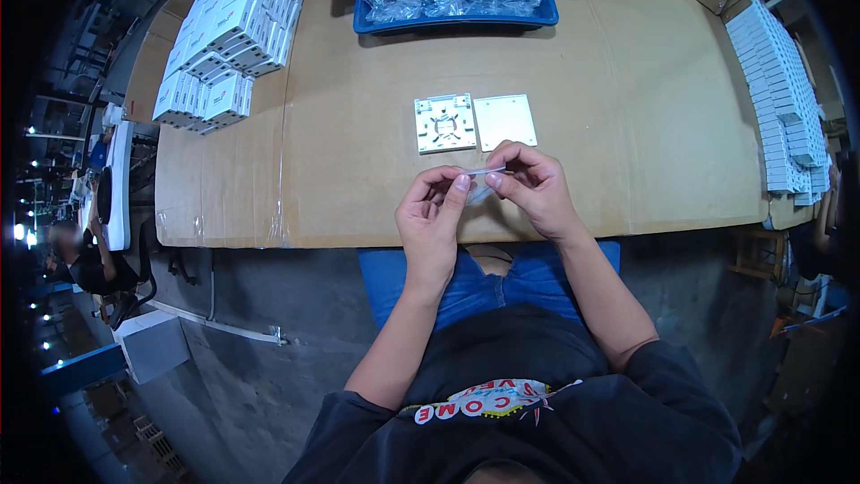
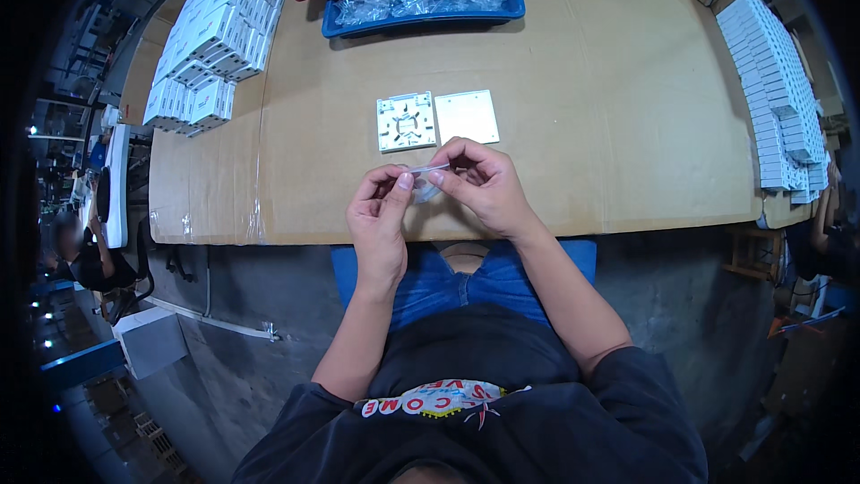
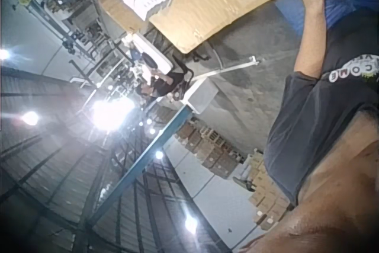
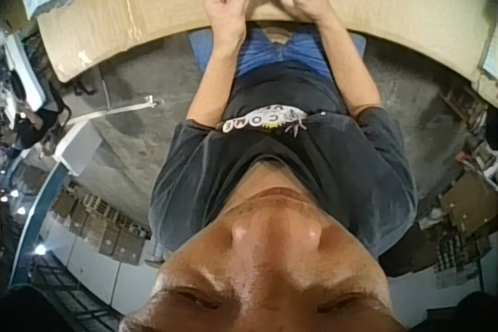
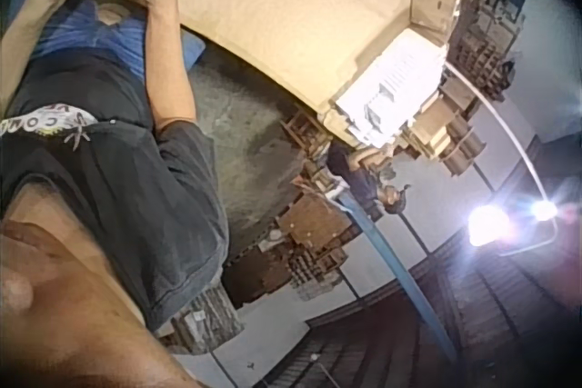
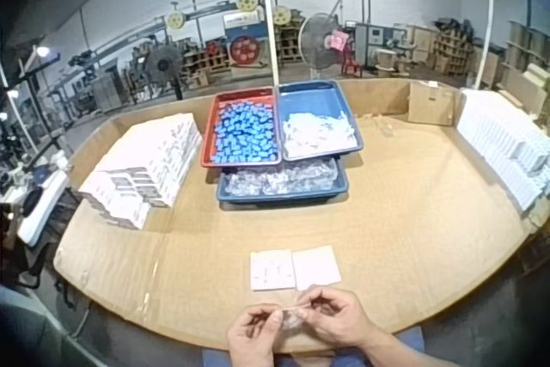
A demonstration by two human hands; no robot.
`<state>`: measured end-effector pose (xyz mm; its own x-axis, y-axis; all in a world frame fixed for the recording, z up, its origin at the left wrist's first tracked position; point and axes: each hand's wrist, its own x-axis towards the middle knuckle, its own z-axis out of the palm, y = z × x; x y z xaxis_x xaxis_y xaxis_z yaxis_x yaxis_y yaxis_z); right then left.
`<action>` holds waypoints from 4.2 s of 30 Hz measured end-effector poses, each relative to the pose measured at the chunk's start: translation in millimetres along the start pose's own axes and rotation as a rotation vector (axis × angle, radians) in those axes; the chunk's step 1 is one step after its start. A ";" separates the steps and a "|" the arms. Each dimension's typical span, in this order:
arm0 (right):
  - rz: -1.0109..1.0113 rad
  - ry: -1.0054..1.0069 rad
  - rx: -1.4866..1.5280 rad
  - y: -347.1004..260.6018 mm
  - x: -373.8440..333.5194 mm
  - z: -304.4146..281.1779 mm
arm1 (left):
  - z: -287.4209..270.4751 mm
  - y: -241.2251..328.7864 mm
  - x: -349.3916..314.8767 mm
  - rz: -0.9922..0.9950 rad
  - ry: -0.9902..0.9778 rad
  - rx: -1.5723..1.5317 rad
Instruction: Picking up electronic components from bins, placing them into small plastic bags, and then packing the bags into white boxes.
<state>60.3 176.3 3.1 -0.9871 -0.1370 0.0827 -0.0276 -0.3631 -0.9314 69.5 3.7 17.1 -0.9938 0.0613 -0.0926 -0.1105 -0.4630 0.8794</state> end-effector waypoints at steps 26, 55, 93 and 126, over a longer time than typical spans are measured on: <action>0.006 -0.054 -0.023 5.2 -2.3 -1.1 | -4.1 -6.4 0.7 0.077 -0.098 0.167; 0.019 0.017 -0.117 -7.5 5.7 -8.1 | -16.4 -0.6 22.4 -0.082 -0.023 0.136; 0.163 -0.002 -0.072 0.2 -0.1 -2.1 | -21.5 -10.4 16.9 -0.039 -0.128 0.249; 0.209 0.013 -0.004 10.5 -0.4 -5.1 | -24.0 -10.1 19.6 -0.084 -0.041 0.190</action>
<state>59.5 177.2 -8.6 -0.9735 -0.1966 -0.1169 0.1771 -0.3245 -0.9292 50.9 -11.7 -4.8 -0.9794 0.1302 -0.1542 -0.1855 -0.2803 0.9418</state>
